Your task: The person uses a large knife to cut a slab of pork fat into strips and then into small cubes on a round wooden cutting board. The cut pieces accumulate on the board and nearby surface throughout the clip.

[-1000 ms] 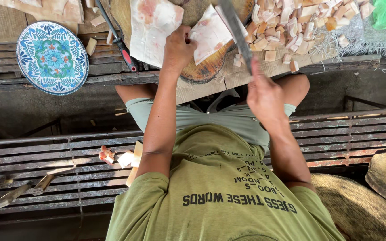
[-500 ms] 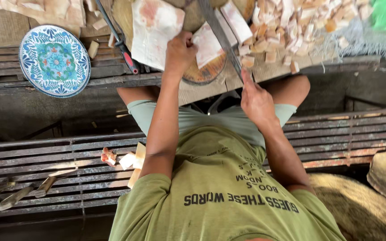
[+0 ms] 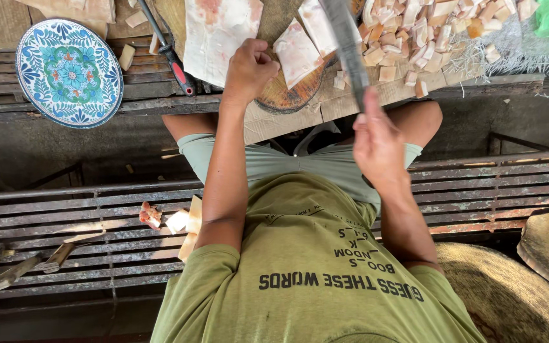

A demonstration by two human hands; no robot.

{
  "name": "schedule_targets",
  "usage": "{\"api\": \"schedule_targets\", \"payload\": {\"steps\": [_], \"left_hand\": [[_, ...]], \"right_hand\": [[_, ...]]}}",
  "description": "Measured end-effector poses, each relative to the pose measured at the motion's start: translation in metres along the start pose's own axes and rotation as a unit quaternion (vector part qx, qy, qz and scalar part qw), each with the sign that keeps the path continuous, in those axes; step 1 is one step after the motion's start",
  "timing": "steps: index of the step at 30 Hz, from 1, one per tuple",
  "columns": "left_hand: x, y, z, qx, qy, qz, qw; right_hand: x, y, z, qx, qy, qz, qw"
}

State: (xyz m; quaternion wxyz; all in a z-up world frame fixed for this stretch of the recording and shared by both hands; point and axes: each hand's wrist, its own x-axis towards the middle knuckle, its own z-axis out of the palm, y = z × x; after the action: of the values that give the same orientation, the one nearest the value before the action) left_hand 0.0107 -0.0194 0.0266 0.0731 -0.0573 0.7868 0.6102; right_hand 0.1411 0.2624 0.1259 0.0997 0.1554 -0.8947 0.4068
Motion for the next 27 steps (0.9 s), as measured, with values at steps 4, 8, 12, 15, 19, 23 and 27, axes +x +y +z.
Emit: {"api": "schedule_targets", "payload": {"steps": [4, 8, 12, 15, 19, 23, 27], "left_hand": [[0.000, -0.007, -0.019, 0.018, -0.002, 0.033, 0.999], [0.002, -0.013, -0.040, 0.082, 0.048, 0.076, 0.993], [-0.011, -0.009, -0.061, 0.129, 0.016, 0.058, 0.990], [0.003, 0.012, -0.059, 0.243, -0.026, 0.123, 0.962], [0.020, 0.039, -0.020, 0.442, -0.106, 0.216, 0.864], [0.047, 0.071, 0.009, 0.532, -0.231, 0.259, 0.772], [0.074, 0.108, 0.036, 0.643, -0.333, 0.271, 0.634]], "right_hand": [[-0.006, -0.005, -0.020, 0.052, 0.193, -0.076, 0.977], [-0.011, 0.006, 0.006, 0.060, 0.241, -0.127, 0.960], [-0.027, 0.006, 0.031, -0.162, -0.135, 0.044, 0.976], [-0.021, 0.014, 0.027, -0.119, -0.120, 0.090, 0.981], [-0.013, 0.022, 0.023, 0.039, -0.076, 0.139, 0.987], [-0.025, 0.030, 0.027, 0.238, -0.001, 0.253, 0.938], [-0.029, 0.051, 0.020, 0.290, 0.068, 0.235, 0.925]]}}
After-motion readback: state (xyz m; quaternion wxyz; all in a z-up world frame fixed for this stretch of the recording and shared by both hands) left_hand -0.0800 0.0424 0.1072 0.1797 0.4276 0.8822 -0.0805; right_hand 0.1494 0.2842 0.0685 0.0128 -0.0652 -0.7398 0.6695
